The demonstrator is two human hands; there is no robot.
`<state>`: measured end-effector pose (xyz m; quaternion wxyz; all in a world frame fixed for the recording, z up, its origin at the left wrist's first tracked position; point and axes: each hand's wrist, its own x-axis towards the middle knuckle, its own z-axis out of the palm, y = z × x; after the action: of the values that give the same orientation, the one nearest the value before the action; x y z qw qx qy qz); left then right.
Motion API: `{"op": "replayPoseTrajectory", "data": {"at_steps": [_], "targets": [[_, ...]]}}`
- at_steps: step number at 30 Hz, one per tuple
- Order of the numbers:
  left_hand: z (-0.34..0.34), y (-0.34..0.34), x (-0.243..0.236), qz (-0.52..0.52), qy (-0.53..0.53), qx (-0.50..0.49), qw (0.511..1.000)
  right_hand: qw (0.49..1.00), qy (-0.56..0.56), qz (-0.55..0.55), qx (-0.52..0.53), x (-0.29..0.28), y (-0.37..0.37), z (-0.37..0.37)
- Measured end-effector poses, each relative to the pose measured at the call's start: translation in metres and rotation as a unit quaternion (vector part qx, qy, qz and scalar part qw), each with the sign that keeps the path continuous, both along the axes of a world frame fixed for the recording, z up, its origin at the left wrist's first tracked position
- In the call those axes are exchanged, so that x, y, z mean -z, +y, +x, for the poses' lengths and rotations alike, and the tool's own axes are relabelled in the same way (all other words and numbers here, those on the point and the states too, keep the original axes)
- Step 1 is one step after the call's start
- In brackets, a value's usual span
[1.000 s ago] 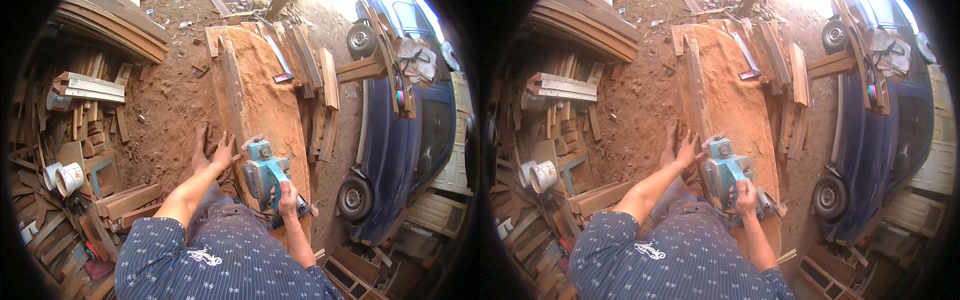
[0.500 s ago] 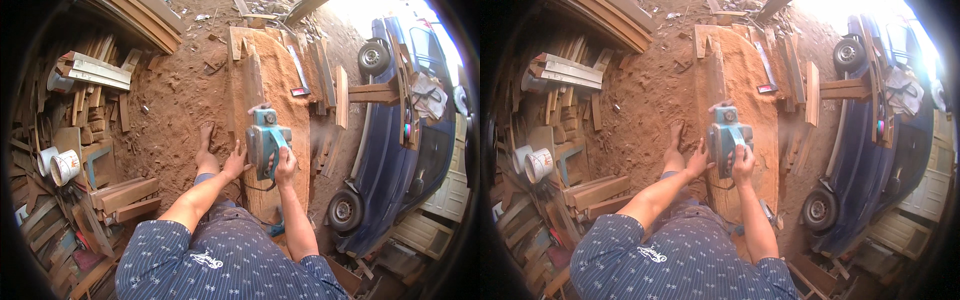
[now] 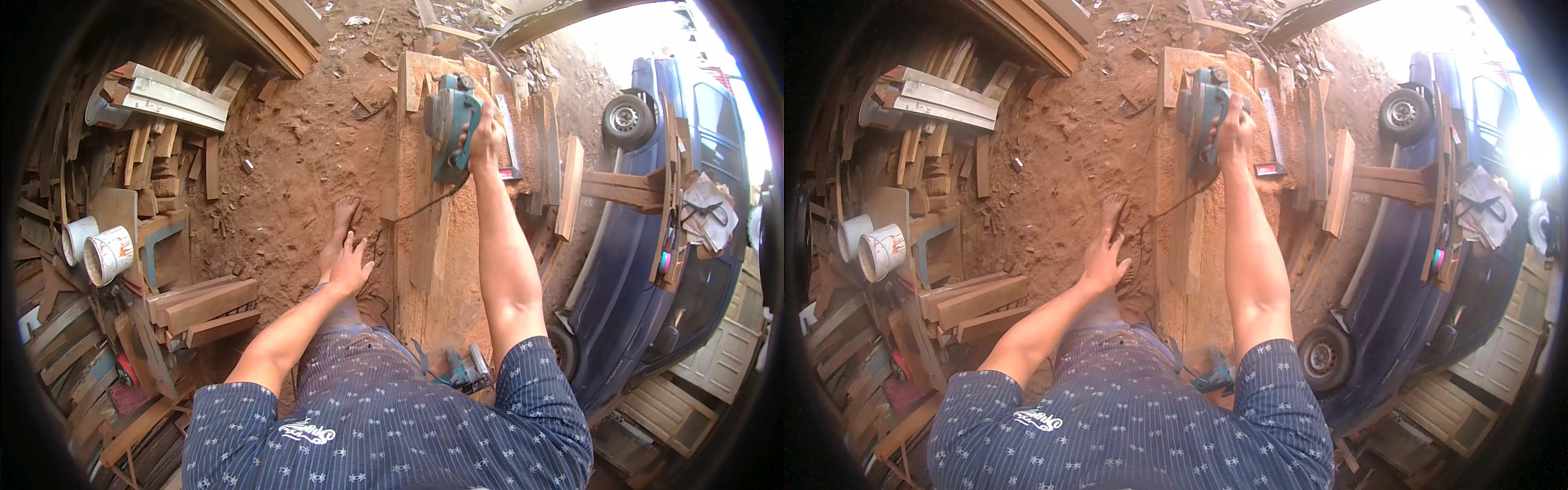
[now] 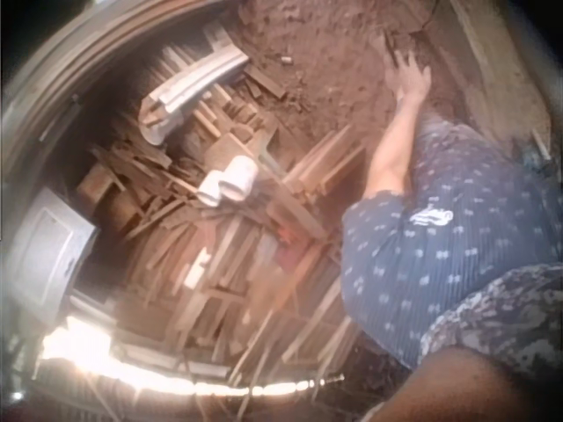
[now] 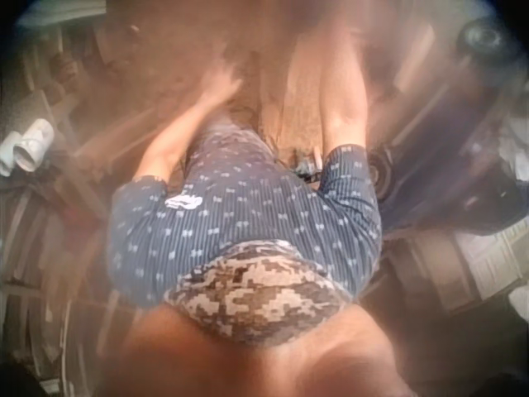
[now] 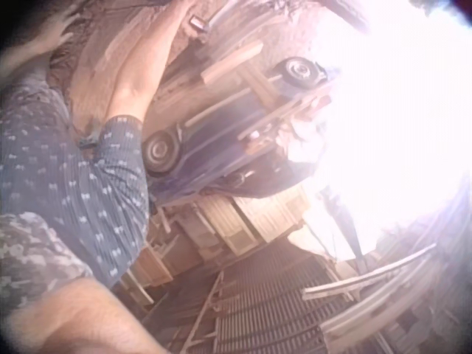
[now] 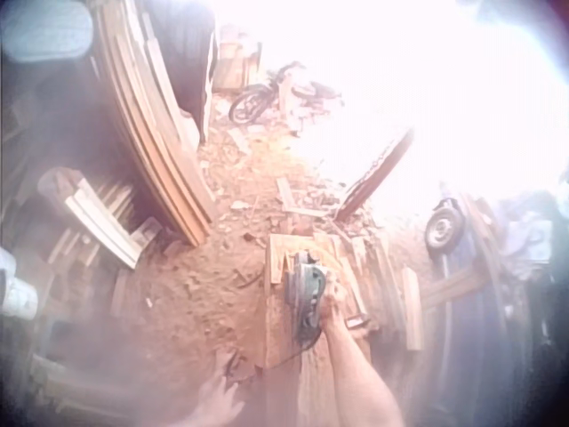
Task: The person uses a circular saw to cut a long wooden plank into smaller pieces. They measure and mark the wood with a square ruler before making cuts. The person also uses a hand planer to smooth the edges of the cut wood pieces.
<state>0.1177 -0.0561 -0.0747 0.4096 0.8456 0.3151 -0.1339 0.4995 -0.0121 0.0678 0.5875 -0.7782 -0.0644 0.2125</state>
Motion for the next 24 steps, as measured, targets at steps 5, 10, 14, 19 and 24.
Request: {"op": "replayPoseTrajectory", "data": {"at_steps": [5,10,14,19,24], "targets": [[-0.013,-0.004,0.025,0.031,-0.016,-0.014,0.999,0.999,0.006,-0.031,-0.018,0.005,-0.024,-0.012],[-0.005,-0.006,0.003,-0.005,0.004,0.009,1.000,0.999,0.048,-0.004,-0.007,-0.008,-0.125,-0.112],[-0.005,-0.017,0.003,-0.011,0.010,0.005,1.000,0.998,0.054,0.021,-0.008,-0.008,-0.234,-0.209],[-0.024,-0.029,0.026,-0.015,-0.014,-0.011,1.000,0.998,0.055,-0.019,-0.020,-0.026,-0.356,-0.318],[-0.029,-0.015,0.011,-0.042,0.026,-0.024,0.998,0.999,0.044,-0.025,-0.007,-0.025,-0.344,-0.309]]}}
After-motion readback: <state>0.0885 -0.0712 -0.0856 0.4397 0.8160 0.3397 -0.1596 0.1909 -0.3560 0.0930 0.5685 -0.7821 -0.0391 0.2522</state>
